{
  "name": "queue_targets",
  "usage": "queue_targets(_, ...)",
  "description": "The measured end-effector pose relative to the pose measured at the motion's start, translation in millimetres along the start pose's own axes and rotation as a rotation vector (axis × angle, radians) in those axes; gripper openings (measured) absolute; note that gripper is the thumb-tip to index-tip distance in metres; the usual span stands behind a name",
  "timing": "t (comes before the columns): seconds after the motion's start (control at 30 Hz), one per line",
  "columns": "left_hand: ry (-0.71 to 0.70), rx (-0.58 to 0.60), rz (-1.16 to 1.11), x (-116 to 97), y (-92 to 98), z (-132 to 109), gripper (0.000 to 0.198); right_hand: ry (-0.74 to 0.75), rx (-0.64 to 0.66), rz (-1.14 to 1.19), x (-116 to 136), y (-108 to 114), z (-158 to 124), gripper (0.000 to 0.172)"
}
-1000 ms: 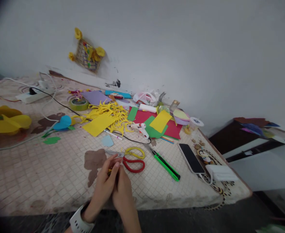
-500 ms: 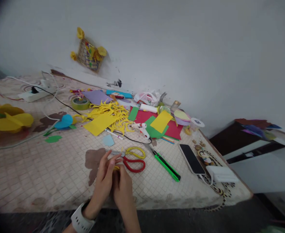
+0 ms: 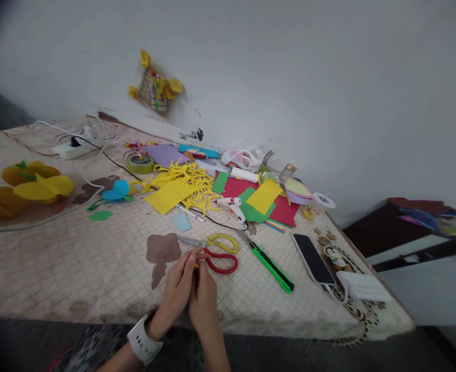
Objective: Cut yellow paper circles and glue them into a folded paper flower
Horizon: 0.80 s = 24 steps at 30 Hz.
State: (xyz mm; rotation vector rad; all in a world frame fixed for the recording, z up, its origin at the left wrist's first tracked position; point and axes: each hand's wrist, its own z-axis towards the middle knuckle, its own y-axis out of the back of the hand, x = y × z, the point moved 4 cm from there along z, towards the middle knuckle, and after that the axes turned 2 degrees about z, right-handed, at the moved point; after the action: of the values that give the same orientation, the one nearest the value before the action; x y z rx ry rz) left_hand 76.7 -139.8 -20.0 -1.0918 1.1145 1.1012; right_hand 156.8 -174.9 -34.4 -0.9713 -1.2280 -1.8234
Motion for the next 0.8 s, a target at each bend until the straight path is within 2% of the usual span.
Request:
queue_targets(0.17, -0.024, -0.001, 0.057, -3.0, 0.3, -3.1, 0.035, 0.021, -0.033, -0.079, -9.1, 0.0, -2.4, 0.046)
queue_targets(0.4, -0.027, 0.035, 0.123, 0.7, -1.2, -5.8, 0.026, 0.04, -0.051, -0.104, -17.3, -0.4, -2.7, 0.045)
queue_targets(0.8, -0.051, 0.026, 0.195, 2.6, -2.1, -7.2, 0.025, 0.058, -0.074, -0.121, -27.7, -0.6, -5.8, 0.048)
